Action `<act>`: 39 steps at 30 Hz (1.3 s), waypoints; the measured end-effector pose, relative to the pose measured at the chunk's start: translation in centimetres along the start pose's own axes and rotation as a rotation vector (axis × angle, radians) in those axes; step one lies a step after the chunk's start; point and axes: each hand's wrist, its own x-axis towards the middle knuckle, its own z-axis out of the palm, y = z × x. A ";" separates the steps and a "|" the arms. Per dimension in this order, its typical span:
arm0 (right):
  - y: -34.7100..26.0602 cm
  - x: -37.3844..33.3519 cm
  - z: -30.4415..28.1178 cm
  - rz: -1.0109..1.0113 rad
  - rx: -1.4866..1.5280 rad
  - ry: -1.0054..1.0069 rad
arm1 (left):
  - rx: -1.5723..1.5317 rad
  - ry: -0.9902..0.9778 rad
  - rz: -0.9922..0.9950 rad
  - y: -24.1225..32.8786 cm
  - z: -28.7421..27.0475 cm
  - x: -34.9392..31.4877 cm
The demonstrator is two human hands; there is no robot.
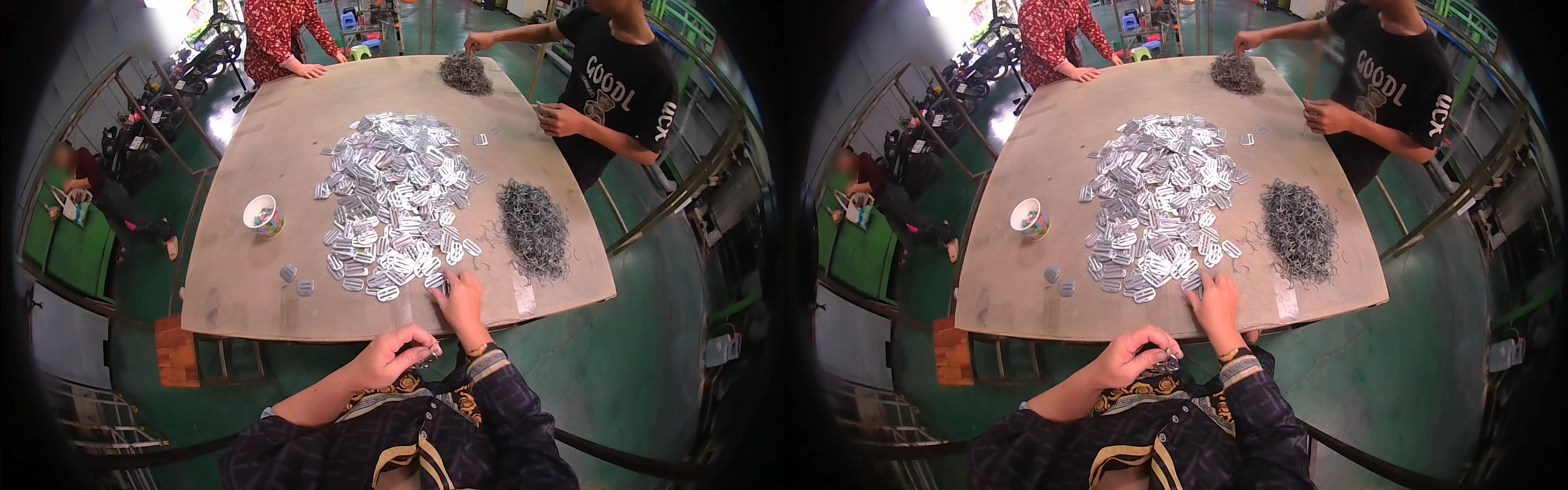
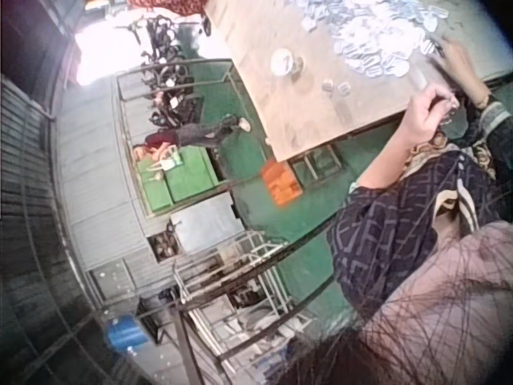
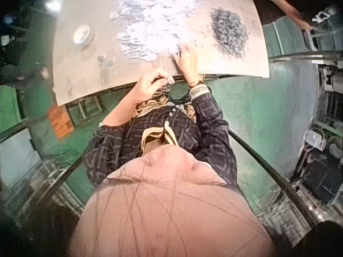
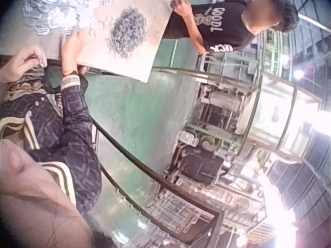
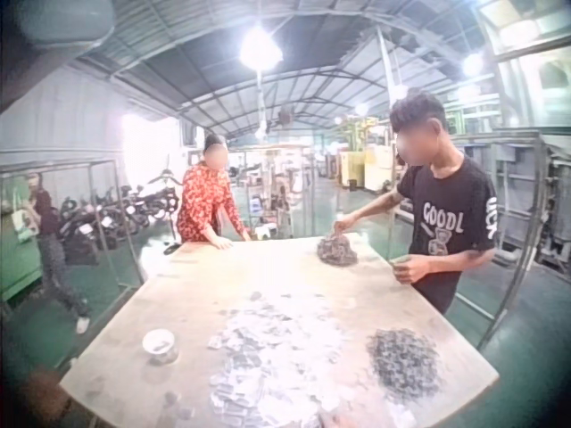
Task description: The person repeatedly picks up small metal clips and wire loops from a table, inserts the loops into the clips, and places the assembled units on a vertical rack. Other people at the table also handle the parts.
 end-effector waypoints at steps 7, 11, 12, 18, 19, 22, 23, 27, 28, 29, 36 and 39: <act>0.3 1.4 1.3 0.026 0.010 -0.068 | 0.022 -0.011 -0.042 -0.2 0.6 -0.1; 1.0 1.2 0.2 0.035 0.028 -0.087 | 0.024 -0.035 -0.065 -0.7 0.9 -0.1; 1.0 1.1 -0.2 0.041 0.017 -0.065 | 0.025 -0.033 -0.067 -0.8 1.0 -0.1; 3.9 3.1 -2.2 0.330 0.127 -0.244 | 0.035 -0.044 -0.074 -1.2 1.5 0.2; 3.5 3.3 -2.4 0.273 0.094 -0.167 | 0.036 -0.045 -0.064 -1.3 1.6 0.1; 1.5 3.2 -3.2 0.111 -0.018 -0.018 | 0.043 -0.012 -0.029 -1.2 1.9 -0.1; 0.5 3.4 -2.8 0.067 0.008 -0.040 | 0.036 -0.014 -0.030 -1.3 1.9 -0.3; -1.0 4.9 0.7 -0.128 0.089 -0.081 | 0.005 -0.045 -0.084 -1.4 1.7 -0.4; -1.4 5.6 1.9 -0.174 0.074 -0.065 | -0.003 -0.049 -0.110 -1.3 1.6 -0.4; -2.0 6.2 2.8 -0.219 0.057 -0.049 | 0.008 -0.043 -0.104 -1.2 1.6 -0.6; -4.1 9.7 5.6 -0.206 0.016 -0.240 | 0.034 -0.015 -0.094 -1.1 0.9 -0.9; -3.2 10.5 5.5 -0.150 0.096 -0.209 | 0.016 0.013 -0.074 -1.7 0.7 -1.0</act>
